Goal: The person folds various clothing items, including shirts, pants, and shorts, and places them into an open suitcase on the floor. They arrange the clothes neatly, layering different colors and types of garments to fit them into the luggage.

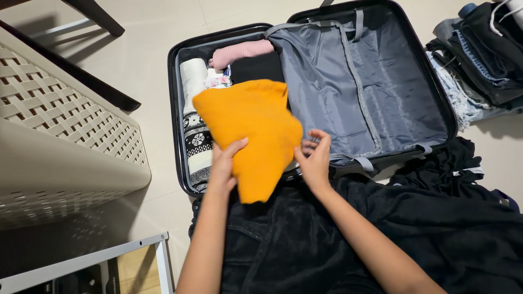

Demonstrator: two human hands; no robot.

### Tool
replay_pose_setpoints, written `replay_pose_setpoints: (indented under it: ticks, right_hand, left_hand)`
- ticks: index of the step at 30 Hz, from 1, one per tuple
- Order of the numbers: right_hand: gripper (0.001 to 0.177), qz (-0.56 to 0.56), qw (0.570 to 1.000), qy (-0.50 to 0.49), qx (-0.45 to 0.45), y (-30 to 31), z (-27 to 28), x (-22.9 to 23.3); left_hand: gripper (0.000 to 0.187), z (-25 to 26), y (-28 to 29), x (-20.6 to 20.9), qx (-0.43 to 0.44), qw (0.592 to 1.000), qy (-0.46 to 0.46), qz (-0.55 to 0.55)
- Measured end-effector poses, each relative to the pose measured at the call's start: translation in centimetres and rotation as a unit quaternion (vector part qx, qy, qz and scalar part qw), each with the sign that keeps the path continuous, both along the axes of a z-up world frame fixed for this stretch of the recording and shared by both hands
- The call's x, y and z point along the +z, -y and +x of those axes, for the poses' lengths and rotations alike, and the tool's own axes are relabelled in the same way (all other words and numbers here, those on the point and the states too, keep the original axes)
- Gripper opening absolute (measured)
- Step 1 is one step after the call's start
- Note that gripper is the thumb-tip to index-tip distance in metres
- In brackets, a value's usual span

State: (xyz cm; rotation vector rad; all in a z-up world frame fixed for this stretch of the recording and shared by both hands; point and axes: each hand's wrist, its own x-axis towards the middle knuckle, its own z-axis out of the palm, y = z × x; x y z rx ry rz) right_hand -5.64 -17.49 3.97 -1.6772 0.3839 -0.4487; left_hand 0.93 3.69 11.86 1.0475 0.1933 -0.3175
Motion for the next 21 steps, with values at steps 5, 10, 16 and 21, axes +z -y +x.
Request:
replay_pose_setpoints:
  ticks: [5, 10, 16, 21]
  right_hand:
    - [0.052, -0.184, 0.969, 0.084, 0.141, -1.5, 0.9, 2.1]
    - [0.063, 0.331, 0.912, -0.088, 0.225, -2.8, 4.9, 3.4]
    - [0.063, 0.527, 0.776, -0.177, 0.299, -2.0, 5.0, 4.3]
    - [0.057, 0.487, 0.827, -0.156, 0.234, -1.9, 5.1, 3.1]
  left_hand:
    - [0.074, -0.9, -2.4, 5.0, -0.069, 0.992, 0.031, 0.100]
    - [0.076, -1.6, -3.3, 4.7, -0.116, 0.992, -0.045, 0.027]
    - [0.065, -1.5, -4.2, 0.1, -0.146, 0.964, -0.105, -0.197]
    - [0.060, -3.0, -4.8, -2.5, -0.149, 0.949, -0.101, -0.260]
